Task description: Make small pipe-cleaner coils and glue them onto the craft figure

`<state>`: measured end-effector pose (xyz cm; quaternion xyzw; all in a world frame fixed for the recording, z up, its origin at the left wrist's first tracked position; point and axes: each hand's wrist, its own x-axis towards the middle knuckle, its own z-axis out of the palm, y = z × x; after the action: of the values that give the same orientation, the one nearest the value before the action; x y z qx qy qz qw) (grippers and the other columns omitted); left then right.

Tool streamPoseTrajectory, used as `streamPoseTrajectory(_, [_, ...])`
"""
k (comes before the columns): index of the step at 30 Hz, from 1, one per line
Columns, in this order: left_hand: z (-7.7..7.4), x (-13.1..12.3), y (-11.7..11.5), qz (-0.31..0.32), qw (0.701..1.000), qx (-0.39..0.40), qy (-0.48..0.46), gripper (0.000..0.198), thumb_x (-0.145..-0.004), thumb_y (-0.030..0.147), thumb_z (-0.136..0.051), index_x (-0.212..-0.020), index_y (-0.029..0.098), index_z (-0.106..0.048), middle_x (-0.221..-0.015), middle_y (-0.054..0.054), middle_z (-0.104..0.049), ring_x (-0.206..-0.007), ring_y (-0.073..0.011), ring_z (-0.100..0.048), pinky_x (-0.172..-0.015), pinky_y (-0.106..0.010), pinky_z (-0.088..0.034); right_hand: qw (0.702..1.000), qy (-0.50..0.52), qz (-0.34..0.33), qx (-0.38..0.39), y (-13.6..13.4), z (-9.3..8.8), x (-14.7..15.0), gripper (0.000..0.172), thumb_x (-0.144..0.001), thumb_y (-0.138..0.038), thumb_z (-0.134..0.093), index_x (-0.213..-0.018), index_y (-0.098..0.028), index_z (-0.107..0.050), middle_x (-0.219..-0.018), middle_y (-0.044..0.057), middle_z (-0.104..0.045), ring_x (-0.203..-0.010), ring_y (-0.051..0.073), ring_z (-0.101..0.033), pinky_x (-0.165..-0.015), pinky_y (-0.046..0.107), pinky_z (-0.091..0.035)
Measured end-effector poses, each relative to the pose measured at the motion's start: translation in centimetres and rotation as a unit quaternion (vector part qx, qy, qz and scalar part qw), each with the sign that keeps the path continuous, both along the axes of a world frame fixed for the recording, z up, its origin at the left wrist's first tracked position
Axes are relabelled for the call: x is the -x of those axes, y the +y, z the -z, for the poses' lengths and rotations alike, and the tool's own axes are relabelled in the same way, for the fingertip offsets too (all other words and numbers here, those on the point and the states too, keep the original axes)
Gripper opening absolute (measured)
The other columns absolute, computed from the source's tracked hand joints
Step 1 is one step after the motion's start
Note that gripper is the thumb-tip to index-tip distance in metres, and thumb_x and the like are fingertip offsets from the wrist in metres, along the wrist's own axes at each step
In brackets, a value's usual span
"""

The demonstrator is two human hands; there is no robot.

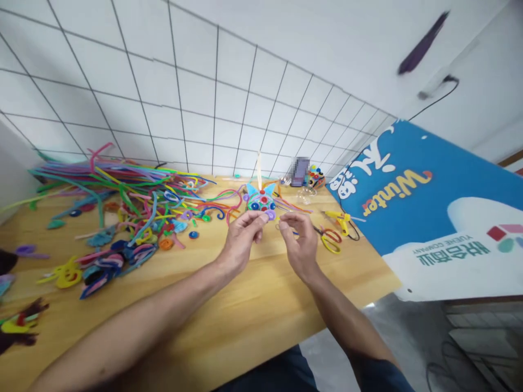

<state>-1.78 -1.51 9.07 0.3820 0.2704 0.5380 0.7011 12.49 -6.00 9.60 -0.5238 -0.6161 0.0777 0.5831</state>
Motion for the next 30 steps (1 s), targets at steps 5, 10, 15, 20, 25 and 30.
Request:
streamPoseTrajectory(5, [-2.3,1.1,-1.2,-0.025,0.998,-0.062,-0.006,0.032,-0.078,0.048,-0.083,-0.083,0.019,-0.071,-0.061,0.005,-0.054,-0.054,-0.0081,-0.044,-0.052,-0.023,-0.037,0.998,0.021,-0.018,-0.058,0.7,-1.0,1.9,0.012,-0.097,-0.031,-0.069,-0.106,-0.024,-0.069,-0.098,0.003,-0.075,-0.089,0.018,-0.071,-0.082,0.035,-0.058])
streamPoseTrajectory(10, [-2.7,1.3,-1.7,-0.036,0.996,-0.082,-0.015,0.028,-0.08,0.046,-0.083,-0.086,0.02,-0.074,-0.066,0.004,-0.057,-0.055,-0.008,-0.046,-0.053,-0.023,-0.038,0.993,0.067,-0.037,-0.085,1.1,-1.1,3.0,0.01,-0.096,-0.031,-0.071,-0.103,-0.024,-0.07,-0.096,0.003,-0.074,-0.089,0.018,-0.071,-0.081,0.034,-0.058])
streamPoseTrajectory(15, [-3.0,0.6,-1.6,-0.057,0.993,-0.104,0.019,0.03,-0.081,0.049,-0.081,-0.086,0.02,-0.074,-0.064,0.003,-0.057,-0.055,-0.0093,-0.047,-0.054,-0.024,-0.039,0.987,0.108,-0.064,-0.102,1.5,-1.8,2.7,0.009,-0.095,-0.03,-0.071,-0.099,-0.023,-0.068,-0.089,0.002,-0.072,-0.08,0.016,-0.07,-0.075,0.032,-0.058])
streamPoseTrajectory(20, [-3.9,-0.8,-1.4,-0.064,0.989,-0.131,0.036,0.027,-0.081,0.047,-0.082,-0.084,0.021,-0.076,-0.066,0.002,-0.06,-0.055,-0.01,-0.048,-0.054,-0.025,-0.04,0.983,0.128,-0.076,-0.105,1.6,-2.9,1.2,0.01,-0.094,-0.031,-0.071,-0.096,-0.023,-0.067,-0.088,0.002,-0.071,-0.082,0.017,-0.07,-0.075,0.031,-0.059])
streamPoseTrajectory(25, [-4.7,-3.4,-1.6,-0.08,0.986,-0.142,0.036,0.024,-0.08,0.045,-0.082,-0.084,0.021,-0.077,-0.063,0.003,-0.058,-0.055,-0.0101,-0.047,-0.055,-0.025,-0.041,0.976,0.156,-0.084,-0.124,1.6,-3.8,-0.6,0.01,-0.093,-0.032,-0.071,-0.095,-0.024,-0.066,-0.087,0.001,-0.068,-0.082,0.017,-0.069,-0.075,0.031,-0.059])
streamPoseTrajectory(30, [-4.8,-5.7,-1.4,-0.09,0.987,-0.13,0.014,0.023,-0.083,0.044,-0.08,-0.086,0.022,-0.076,-0.067,0.003,-0.059,-0.058,-0.0099,-0.048,-0.057,-0.025,-0.04,0.97,0.182,-0.091,-0.132,1.9,-4.3,-1.9,0.009,-0.093,-0.029,-0.072,-0.098,-0.024,-0.068,-0.09,0.001,-0.07,-0.081,0.016,-0.069,-0.074,0.029,-0.059])
